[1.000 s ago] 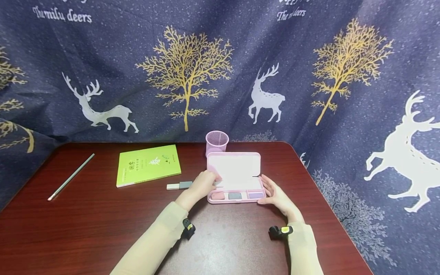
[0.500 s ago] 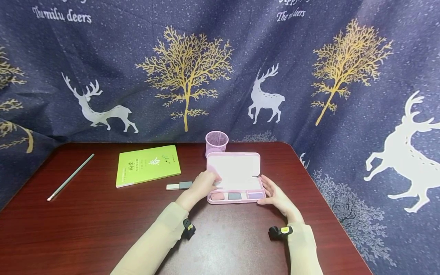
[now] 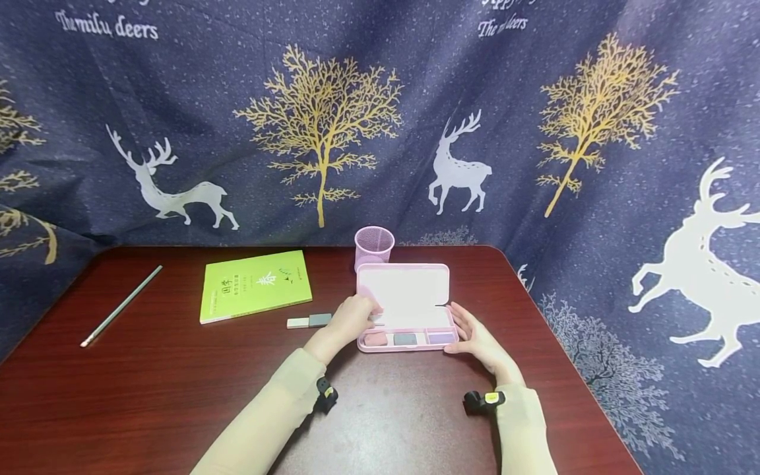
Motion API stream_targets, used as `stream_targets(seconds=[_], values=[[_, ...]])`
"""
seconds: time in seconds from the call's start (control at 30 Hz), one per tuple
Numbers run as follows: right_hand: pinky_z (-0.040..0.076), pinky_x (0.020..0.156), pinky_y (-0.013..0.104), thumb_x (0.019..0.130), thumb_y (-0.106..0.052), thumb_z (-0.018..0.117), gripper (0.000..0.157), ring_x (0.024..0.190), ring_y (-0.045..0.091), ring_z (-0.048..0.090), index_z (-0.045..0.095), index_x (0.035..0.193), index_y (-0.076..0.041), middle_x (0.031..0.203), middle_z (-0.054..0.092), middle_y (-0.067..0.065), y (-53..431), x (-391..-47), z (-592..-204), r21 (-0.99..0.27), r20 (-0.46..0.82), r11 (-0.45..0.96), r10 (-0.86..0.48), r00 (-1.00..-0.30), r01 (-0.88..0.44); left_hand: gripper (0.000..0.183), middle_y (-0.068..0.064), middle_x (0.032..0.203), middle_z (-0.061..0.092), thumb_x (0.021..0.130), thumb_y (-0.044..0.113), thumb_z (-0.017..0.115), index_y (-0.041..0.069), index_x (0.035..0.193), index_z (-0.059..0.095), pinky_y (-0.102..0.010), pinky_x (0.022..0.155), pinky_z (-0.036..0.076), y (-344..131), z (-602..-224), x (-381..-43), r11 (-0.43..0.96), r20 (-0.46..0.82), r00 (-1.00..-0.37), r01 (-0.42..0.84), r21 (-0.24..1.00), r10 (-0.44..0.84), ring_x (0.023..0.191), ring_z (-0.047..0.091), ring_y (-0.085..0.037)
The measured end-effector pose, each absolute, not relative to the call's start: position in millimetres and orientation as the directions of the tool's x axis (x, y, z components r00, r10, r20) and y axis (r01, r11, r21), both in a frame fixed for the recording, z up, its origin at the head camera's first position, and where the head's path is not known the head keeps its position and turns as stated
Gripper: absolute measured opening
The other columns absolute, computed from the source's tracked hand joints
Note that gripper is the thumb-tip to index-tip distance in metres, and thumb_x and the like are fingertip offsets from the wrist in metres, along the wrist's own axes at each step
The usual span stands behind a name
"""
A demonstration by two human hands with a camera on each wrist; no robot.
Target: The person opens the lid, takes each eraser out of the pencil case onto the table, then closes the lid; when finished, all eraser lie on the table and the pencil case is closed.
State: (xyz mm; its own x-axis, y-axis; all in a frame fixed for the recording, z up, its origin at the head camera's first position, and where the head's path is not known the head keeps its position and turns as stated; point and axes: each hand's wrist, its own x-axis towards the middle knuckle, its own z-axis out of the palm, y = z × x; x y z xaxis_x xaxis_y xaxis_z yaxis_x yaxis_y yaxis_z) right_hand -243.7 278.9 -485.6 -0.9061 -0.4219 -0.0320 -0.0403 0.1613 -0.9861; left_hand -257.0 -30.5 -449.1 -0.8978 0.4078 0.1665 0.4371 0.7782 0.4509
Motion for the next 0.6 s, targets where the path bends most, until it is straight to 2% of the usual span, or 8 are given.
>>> stream_targets(seconds=[0.27,0.6], values=[[0.035,0.101,0.006,0.075,0.007,0.076,0.103,0.149,0.039,0.01,0.01,0.155,0.002,0.161,0.013,0.026,278.7,-243.2,-484.7,-0.987,-0.032,0.156,-0.425,-0.904,-0.038,0.028,-0.01,0.099,0.075,0.076,-0.003,0.078,0.004,0.103,0.076,-0.039,0.083,0.057,-31.7,-449.7,-256.3,0.752,0.201,-0.887,0.459,0.473,0.415,0.094,0.071,-0.025],[0.035,0.101,0.006,0.076,0.007,0.075,0.103,0.148,0.043,0.008,0.008,0.154,0.003,0.16,0.012,0.028,279.0,-243.6,-484.7,-0.983,-0.035,0.178,-0.429,-0.903,-0.047,0.029,-0.01,0.101,0.075,0.077,-0.002,0.078,0.003,0.105,0.075,-0.038,0.086,0.056,-32.6,-448.8,-256.2,0.745,0.173,-0.894,0.441,0.501,0.413,0.097,0.07,-0.024]])
